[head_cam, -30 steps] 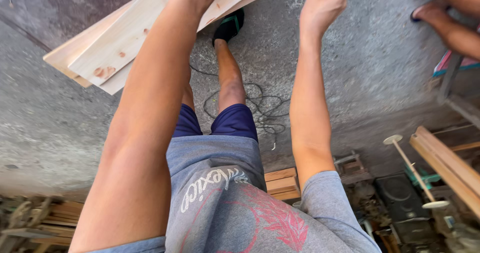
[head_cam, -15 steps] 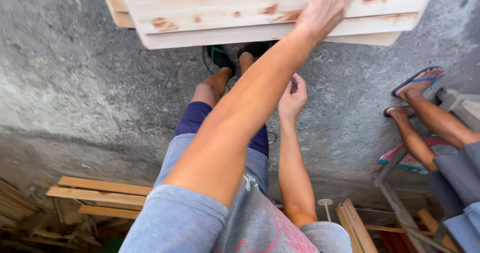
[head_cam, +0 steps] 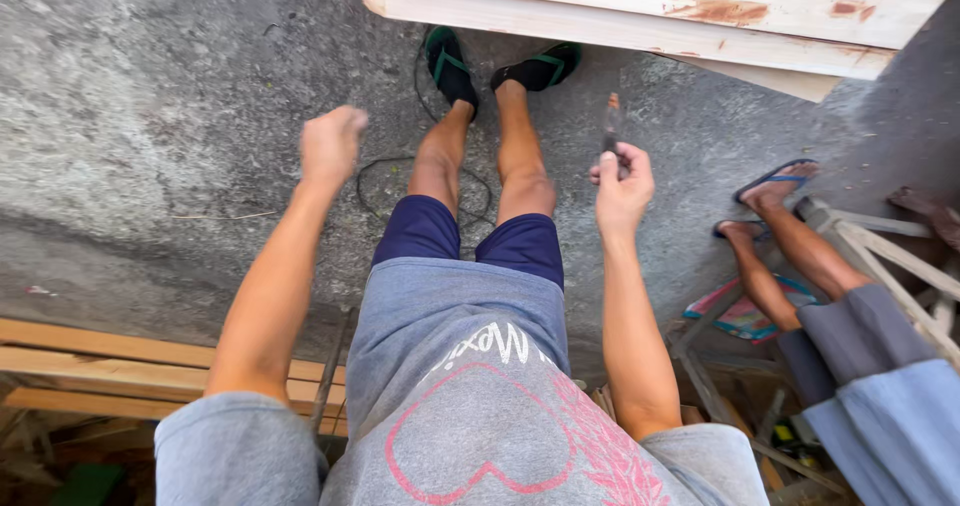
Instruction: The person applies wood filler to a long wooden plank and a round wooden disc using a putty knife. They repeatedly scoop filler from a can and spread it into surface imperfections on both pieces, working in a workshop setting.
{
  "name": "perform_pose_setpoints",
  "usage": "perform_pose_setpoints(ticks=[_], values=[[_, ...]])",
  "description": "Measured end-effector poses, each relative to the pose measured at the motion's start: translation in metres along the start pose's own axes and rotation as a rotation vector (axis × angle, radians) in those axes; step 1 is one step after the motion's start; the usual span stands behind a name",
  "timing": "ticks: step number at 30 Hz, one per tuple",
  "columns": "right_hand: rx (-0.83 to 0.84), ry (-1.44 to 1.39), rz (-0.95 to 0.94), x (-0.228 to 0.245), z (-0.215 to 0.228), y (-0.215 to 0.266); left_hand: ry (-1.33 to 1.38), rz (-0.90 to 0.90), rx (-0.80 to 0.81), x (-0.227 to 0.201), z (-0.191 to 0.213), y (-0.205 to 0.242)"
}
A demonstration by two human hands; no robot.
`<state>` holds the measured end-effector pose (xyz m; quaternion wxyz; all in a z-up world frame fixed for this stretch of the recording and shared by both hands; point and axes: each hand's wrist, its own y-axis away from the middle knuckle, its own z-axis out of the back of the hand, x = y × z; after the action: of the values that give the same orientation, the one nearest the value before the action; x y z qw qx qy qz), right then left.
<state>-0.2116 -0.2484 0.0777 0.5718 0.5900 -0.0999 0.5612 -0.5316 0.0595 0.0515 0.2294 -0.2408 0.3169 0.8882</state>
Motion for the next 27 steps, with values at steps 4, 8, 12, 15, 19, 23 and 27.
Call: perform_pose_setpoints(ticks=[4, 8, 12, 15, 19, 23, 27], values=[[0.112, 0.091, 0.041, 0.028, -0.043, 0.007, 0.428, 0.105, -0.174, 0.044, 0.007, 0.024], [0.204, 0.203, 0.033, 0.054, -0.08, 0.024, 0.287, 0.087, -0.185, 0.02, 0.005, 0.019], [0.271, 0.269, 0.117, 0.069, -0.088, 0.037, 0.254, 0.405, 0.013, -0.03, -0.004, -0.001], [0.283, 0.246, 0.121, 0.066, -0.078, 0.038, 0.323, 0.399, -0.028, -0.049, -0.021, -0.015], [0.226, 0.215, 0.086, 0.043, -0.039, 0.024, 0.471, 0.141, -0.233, -0.037, -0.054, -0.043], [0.123, 0.069, 0.022, 0.011, 0.017, 0.009, 0.572, 0.157, -0.293, -0.009, -0.078, -0.085], [0.062, -0.006, 0.029, -0.011, 0.06, 0.002, 0.916, 0.319, -0.211, -0.001, -0.08, -0.122]])
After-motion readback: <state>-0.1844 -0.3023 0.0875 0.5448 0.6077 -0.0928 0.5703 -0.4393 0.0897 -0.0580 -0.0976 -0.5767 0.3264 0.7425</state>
